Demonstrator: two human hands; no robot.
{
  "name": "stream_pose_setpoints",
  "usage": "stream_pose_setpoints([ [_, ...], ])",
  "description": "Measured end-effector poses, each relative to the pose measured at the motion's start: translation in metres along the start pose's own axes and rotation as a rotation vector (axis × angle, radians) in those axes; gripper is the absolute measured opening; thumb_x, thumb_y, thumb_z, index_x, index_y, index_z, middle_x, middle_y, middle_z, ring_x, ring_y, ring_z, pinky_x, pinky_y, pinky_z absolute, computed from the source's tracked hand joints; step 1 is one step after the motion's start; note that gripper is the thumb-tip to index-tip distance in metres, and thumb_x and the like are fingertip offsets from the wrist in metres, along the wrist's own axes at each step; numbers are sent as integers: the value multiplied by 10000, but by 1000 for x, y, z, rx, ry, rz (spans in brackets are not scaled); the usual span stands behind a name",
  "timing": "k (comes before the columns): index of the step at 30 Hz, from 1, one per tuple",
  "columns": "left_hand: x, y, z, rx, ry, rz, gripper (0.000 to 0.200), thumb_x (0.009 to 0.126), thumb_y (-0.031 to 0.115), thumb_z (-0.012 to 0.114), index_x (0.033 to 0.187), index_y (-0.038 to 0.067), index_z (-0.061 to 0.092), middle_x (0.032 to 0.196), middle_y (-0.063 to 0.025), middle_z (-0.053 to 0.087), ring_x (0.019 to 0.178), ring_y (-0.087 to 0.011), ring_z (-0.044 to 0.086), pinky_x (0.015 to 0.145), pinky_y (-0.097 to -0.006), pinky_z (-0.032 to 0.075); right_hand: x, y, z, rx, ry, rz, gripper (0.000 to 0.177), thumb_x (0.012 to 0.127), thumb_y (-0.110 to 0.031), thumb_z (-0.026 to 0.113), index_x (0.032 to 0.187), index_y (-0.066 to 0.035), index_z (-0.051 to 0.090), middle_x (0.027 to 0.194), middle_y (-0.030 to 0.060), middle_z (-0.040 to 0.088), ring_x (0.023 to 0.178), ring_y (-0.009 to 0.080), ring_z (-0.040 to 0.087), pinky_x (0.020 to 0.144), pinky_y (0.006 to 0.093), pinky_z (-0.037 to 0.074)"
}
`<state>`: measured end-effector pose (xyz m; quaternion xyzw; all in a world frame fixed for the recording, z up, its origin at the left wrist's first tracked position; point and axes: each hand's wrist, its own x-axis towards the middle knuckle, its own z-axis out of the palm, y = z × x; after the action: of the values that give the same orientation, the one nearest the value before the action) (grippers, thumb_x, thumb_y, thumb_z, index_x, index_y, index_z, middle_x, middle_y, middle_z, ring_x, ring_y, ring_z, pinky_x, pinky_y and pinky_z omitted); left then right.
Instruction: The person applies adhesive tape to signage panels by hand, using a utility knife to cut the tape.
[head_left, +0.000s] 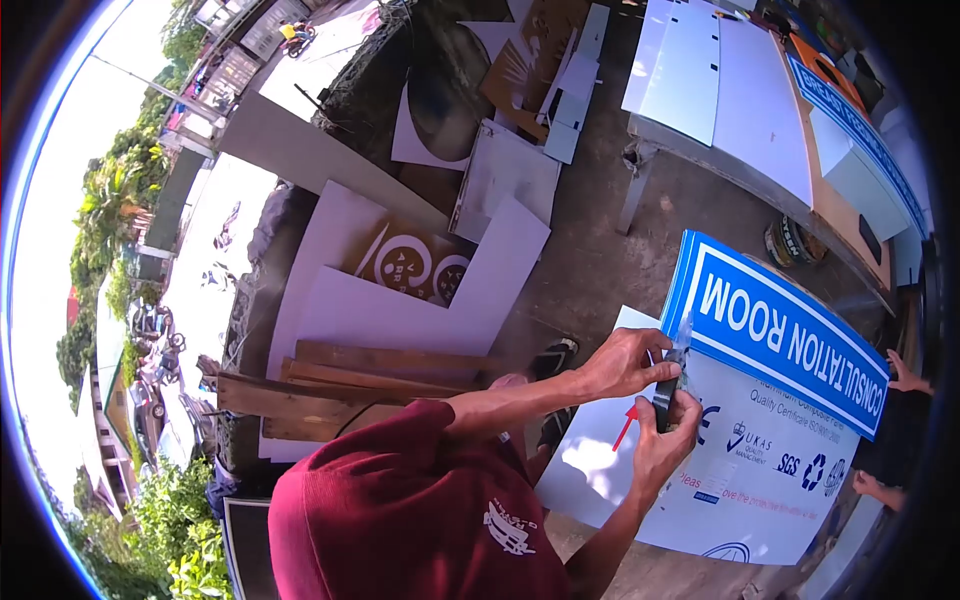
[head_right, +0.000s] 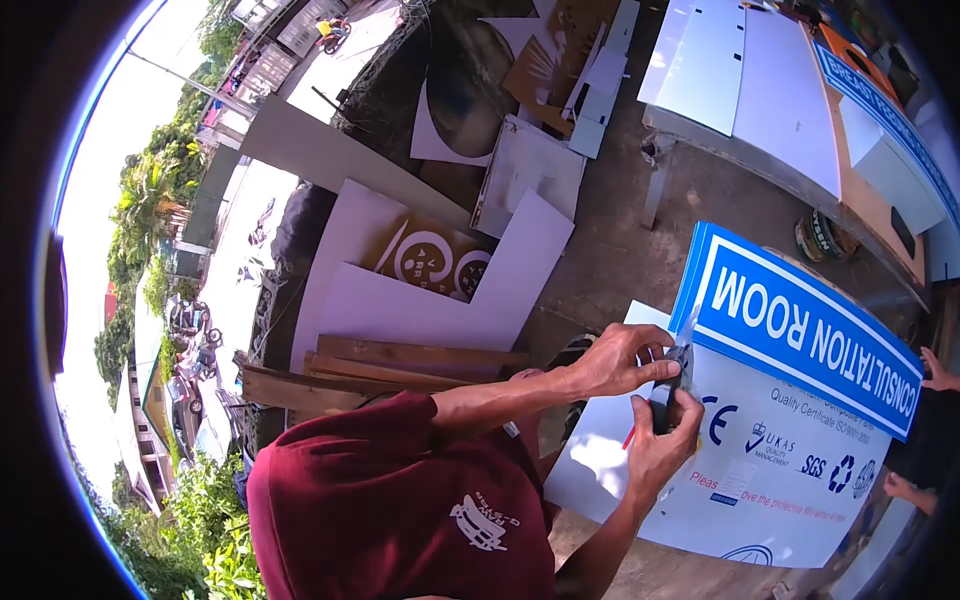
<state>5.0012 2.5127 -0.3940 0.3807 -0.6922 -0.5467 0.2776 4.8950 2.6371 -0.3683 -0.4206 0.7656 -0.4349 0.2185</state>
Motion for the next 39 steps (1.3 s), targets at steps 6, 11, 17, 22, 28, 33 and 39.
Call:
stream_pose_setpoints([
  [6,30,-7,-17,114,38,150,192,906,123,683,961,-61,679,780,-224,693,673,-358,696,604,-401,549,29,-15,24,-70,48,10,402,808,-196,803,1090,-40,562,950,145,644,822,284,646,774,407,514],
  [11,45,-2,-4,208,46,269,117,886,48,668,845,-49,617,761,-226,639,676,-386,657,592,-431,522,32,-9,20,-65,132,55,357,860,-264,749,1075,-37,574,966,149,650,865,264,649,813,403,515],
  [17,36,-8,5,351,49,302,106,876,26,674,921,-44,606,773,-223,642,703,-397,656,591,-439,520,22,-1,10,249,165,130,347,871,-288,755,1042,-36,589,911,101,663,835,193,633,794,350,508],
  [22,40,-7,5,350,31,338,57,871,14,649,894,-35,630,806,-231,657,729,-415,655,632,-460,528,15,-4,4,275,131,98,321,874,-256,755,1016,-26,583,823,74,635,754,166,601,734,327,494],
  [28,58,-6,6,323,48,330,132,865,51,661,777,-43,629,734,-242,642,679,-421,657,614,-450,521,11,-22,-1,282,107,118,305,868,-192,748,1025,-2,570,872,91,626,782,178,620,742,323,504],
  [33,98,-9,-16,277,71,280,136,840,58,664,766,-50,629,728,-265,635,682,-433,654,615,-454,516,37,-27,14,319,127,21,307,878,-157,724,1074,0,548,1050,113,599,894,203,624,825,352,505],
  [39,178,-30,-86,234,120,249,147,811,87,685,788,-51,638,718,-256,630,696,-437,651,616,-459,510,112,-59,71,459,185,-44,373,883,-146,722,1164,4,528,1152,135,575,1044,209,577,916,362,472],
])
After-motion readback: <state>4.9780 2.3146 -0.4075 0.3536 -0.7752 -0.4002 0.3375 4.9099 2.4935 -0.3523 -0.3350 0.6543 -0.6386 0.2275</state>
